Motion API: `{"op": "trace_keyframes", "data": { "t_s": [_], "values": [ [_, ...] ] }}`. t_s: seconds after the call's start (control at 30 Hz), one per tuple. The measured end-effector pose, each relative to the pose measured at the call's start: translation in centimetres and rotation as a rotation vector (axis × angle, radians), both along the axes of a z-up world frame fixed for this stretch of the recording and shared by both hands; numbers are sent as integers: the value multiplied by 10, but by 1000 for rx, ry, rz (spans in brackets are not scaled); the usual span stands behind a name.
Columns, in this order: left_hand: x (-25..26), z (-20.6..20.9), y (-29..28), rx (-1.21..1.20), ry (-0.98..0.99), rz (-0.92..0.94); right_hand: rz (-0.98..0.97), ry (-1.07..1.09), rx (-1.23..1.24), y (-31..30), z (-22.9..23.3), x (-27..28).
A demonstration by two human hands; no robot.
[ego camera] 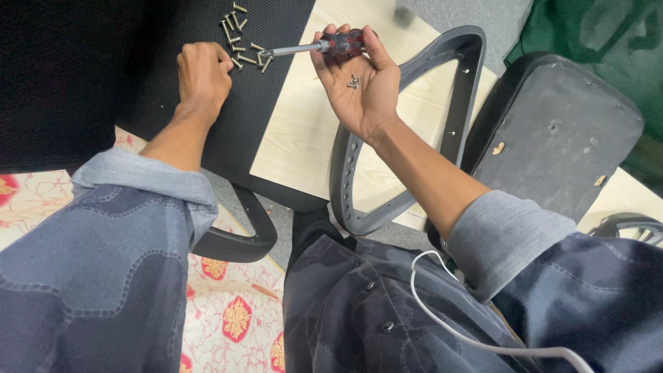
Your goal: The person uses a screwdriver to attach a black plastic frame to a chair seat base. They pick up screws, align the frame, and tighten multiple screws to secure the frame to the seat.
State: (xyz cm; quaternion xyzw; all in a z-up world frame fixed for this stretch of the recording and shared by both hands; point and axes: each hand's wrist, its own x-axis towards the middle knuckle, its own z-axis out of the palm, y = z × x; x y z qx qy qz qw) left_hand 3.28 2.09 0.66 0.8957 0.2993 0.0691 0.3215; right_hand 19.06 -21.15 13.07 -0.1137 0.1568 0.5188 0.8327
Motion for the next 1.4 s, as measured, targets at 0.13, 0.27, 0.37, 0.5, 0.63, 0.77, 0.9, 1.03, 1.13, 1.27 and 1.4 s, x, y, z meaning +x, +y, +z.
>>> {"op": "trace_keyframes", "data": {
  "t_s": [0.13,0.27,0.37,0.5,0.63,0.77,0.9,1.03,1.13,1.27,1.4],
  "values": [
    [0,3,1,-14,24,-12,-3,-38,-7,0,3,-1],
    [3,6,-1,-35,94,-36,-10,-16,-25,1,2,1],
    [4,7,-6,23,58,-66,-16,-17,-28,1,-1,2],
    [8,7,-13,6,92,1,-14,5,-39,-2,-5,1],
    [11,8,-14,22,141,4,-6,-30,-116,-8,-7,0],
    [9,7,-15,-2,182,37,-19,17,-179,-13,-4,-2],
    [3,-2,-17,1,116,128,-19,-9,-192,-14,0,-2],
    [-15,-9,-21,-54,40,249,-19,18,-197,-14,7,-3],
    [-30,-13,-26,-183,-15,344,-22,-8,-199,-15,11,-3],
    [-37,-21,-31,-411,-56,469,-20,-1,-171,-17,12,-5],
    [-32,-23,-31,-441,-81,473,-10,-5,-130,-20,11,-9]
  ]
}}
